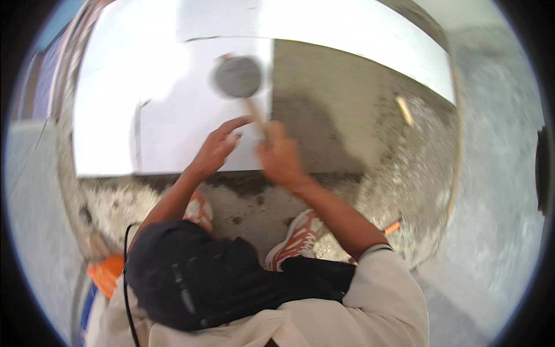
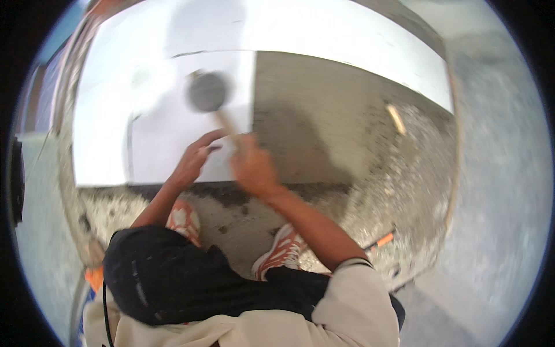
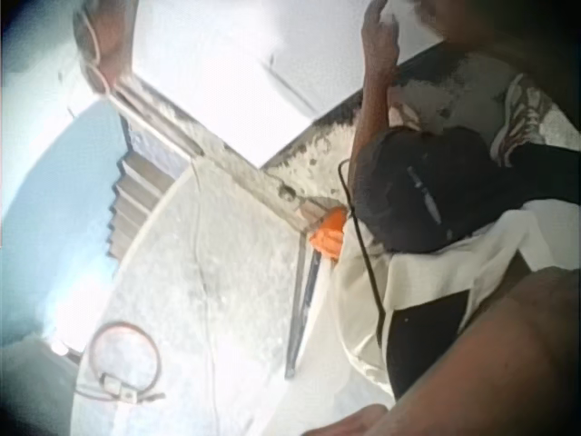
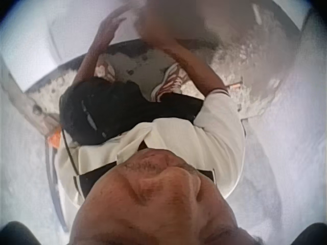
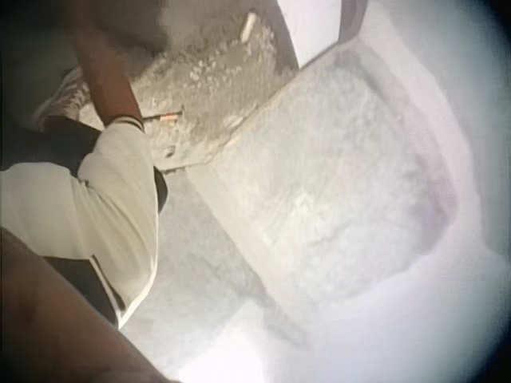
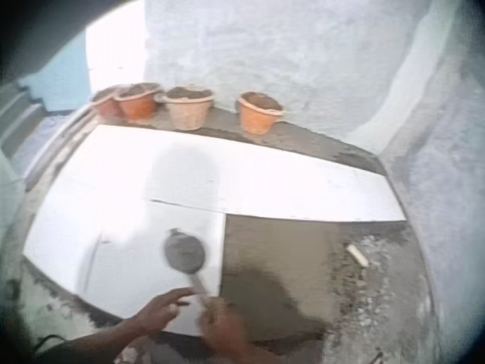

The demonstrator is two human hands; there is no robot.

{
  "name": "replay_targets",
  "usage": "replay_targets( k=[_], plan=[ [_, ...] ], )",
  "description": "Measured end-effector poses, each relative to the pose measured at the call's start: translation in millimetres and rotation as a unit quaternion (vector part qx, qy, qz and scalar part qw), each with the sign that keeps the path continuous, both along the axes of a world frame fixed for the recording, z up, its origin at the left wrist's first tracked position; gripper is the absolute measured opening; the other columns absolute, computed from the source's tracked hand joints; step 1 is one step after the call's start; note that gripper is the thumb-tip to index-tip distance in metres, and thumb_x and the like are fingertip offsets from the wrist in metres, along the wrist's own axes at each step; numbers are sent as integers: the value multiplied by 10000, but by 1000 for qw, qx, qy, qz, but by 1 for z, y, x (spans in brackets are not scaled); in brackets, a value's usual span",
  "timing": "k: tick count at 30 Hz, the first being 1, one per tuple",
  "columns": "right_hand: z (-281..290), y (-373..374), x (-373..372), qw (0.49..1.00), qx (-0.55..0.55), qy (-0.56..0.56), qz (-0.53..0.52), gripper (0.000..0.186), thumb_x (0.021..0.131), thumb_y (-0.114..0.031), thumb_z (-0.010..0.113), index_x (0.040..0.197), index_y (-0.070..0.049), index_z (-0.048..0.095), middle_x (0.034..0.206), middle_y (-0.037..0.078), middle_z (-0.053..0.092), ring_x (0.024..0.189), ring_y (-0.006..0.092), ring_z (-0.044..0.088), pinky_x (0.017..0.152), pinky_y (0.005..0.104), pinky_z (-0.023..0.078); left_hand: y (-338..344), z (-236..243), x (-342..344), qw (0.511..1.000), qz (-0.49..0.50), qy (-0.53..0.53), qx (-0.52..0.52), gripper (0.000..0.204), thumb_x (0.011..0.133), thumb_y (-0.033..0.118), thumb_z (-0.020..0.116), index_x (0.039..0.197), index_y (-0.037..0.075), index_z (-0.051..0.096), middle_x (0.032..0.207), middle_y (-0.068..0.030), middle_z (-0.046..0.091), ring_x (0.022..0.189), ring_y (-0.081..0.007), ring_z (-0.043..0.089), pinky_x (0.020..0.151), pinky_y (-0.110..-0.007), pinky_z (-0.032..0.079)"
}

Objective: The person measures and aligns white floor tiles, applies cement with a trowel, places a tile onto the prepared surface, and taps it with a rubber mallet to secure it. The sequence includes measuring, spreading adhesive, positioning the tile, and adjusting it with a mallet.

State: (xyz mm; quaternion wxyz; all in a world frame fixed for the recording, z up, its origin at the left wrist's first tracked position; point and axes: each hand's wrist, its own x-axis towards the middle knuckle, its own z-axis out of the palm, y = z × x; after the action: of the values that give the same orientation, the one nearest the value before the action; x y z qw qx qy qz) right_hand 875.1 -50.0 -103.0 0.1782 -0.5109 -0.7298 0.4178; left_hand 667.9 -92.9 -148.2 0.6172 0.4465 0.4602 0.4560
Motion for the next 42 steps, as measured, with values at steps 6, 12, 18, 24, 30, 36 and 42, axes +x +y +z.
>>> replay_targets(
  k=[6, 12, 18, 24, 30, 36, 42],
  plan=[
    [-40, 31, 57, 961, 230, 5, 153, 217, 949, -234, 626, 945, -17, 628, 881, 218, 697, 799, 415, 677, 690, 491, 544, 0, 27, 16, 968, 182, -145, -93, 570, 1008, 180, 670, 1443, -73, 403, 1241, -220, 684, 1203, -285, 664, 1097, -396, 523],
    [-70, 209, 336, 854, 149, -133, -481, 357, 986, -333, 628, 1151, -23, 690, 1044, 228, 732, 999, 404, 701, 898, 514, 532, -24, 22, -10, 948, 263, -137, -111, 432, 1018, 158, 653, 1367, 2, 453, 1369, -237, 602, 1189, -355, 677, 1030, -468, 577],
    [-72, 254, 407, 823, -162, 62, -541, 700, 1068, -536, 447, 1617, -126, 304, 1480, 256, 489, 1225, 388, 580, 945, 498, 522, -27, 19, -45, 957, 261, -70, -102, 248, 996, 107, 662, 1194, 19, 542, 1264, -207, 685, 1254, -342, 646, 1149, -468, 461],
    [-82, 287, 429, 796, -131, 23, -591, 643, 1031, -453, 540, 1524, -49, 449, 1267, 189, 599, 964, 278, 636, 734, 382, 512, -34, 11, -55, 957, 263, 8, -126, 142, 989, 109, 656, 1104, 65, 586, 1174, -140, 753, 1314, -275, 615, 1218, -467, 349],
    [-51, 239, 397, 776, 140, 98, -607, 558, 957, -214, 703, 1438, -38, 482, 1123, 176, 630, 842, 213, 634, 629, 338, 537, -28, 3, -61, 959, 258, -4, -120, 149, 979, 135, 664, 1093, 70, 593, 1158, -156, 749, 1366, -317, 570, 1239, -494, 288],
    [-2, 160, 263, 891, 50, 169, -419, 374, 973, -166, 676, 1280, -36, 508, 916, 100, 596, 756, 163, 624, 648, 304, 567, -28, -16, -74, 960, 251, -42, -116, 146, 976, 94, 658, 1106, 58, 603, 1162, -163, 751, 1371, -309, 566, 1226, -475, 325],
    [10, 128, 128, 967, -58, -75, -237, 495, 1038, -497, 570, 1235, -46, 526, 846, 69, 610, 709, 162, 618, 605, 353, 545, -37, -33, -83, 959, 250, -90, -101, 145, 979, 61, 638, 1119, 60, 599, 1137, -155, 758, 1401, -305, 540, 1229, -475, 327]
  ],
)
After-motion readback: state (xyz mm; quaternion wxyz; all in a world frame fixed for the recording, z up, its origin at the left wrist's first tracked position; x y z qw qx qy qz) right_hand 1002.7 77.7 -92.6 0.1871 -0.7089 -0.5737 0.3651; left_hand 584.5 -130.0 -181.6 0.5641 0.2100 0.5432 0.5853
